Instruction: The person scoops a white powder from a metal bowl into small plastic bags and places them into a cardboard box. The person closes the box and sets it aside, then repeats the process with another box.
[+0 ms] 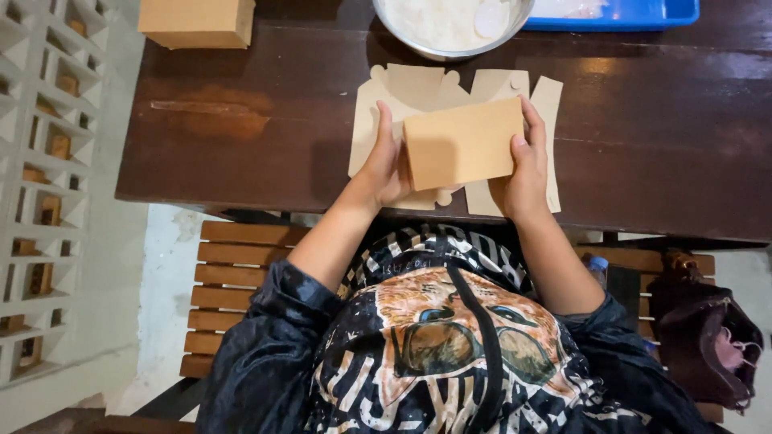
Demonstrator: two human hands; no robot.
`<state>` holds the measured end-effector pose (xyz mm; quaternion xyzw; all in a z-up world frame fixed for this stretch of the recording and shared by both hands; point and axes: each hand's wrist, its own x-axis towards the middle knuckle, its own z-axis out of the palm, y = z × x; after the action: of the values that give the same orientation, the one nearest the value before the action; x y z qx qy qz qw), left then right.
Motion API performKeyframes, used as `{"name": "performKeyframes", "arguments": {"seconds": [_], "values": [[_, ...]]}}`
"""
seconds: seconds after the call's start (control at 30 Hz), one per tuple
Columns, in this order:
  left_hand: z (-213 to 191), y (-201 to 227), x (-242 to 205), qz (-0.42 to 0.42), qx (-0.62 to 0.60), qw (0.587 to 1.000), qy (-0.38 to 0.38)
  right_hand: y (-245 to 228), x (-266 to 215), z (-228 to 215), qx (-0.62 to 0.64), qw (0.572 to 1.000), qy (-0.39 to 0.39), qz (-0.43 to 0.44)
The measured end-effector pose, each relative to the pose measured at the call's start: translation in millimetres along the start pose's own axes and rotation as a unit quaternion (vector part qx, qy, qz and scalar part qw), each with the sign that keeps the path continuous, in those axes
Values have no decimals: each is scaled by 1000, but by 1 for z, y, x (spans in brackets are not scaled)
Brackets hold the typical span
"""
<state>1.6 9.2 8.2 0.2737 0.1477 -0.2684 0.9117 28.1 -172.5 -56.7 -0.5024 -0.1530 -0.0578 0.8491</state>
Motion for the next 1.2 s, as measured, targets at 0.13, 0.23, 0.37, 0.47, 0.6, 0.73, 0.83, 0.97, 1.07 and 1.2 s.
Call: {"name": "performKeyframes", "arguments": {"seconds": [0.13, 0.23, 0.37, 0.47, 0.6, 0.73, 0.83, 0.97, 1.07, 1.2], "values": [[-27, -8, 19, 28, -16, 997, -76, 1, -1, -2, -6, 1000, 26, -12], [-42, -22, 18, 133, 68, 980, -129, 8, -3, -11, 13, 999, 31, -32], [-42, -33, 10, 169, 137, 976, -33, 4, -2, -7, 7, 998, 60, -16], [-39, -29, 5, 192, 247, 949, 42, 8, 2, -12, -1, 998, 63, -25], [-66, -16, 10, 249, 283, 922, 86, 6, -1, -16, -72, 995, 64, 19], [-76, 30, -14, 323, 288, 891, 140, -19, -2, 7, -113, 989, 35, 85], [-91, 61, -31, 338, 211, 899, 180, -21, -2, 7, -124, 988, 30, 89], [-123, 90, -33, 366, 218, 878, 217, -23, -3, 9, -128, 987, 28, 89], [-131, 106, -33, 373, 213, 871, 237, -27, -3, 13, -139, 986, 27, 91], [-148, 119, -22, 384, 207, 865, 250, -32, -3, 20, -149, 984, 25, 93]]}}
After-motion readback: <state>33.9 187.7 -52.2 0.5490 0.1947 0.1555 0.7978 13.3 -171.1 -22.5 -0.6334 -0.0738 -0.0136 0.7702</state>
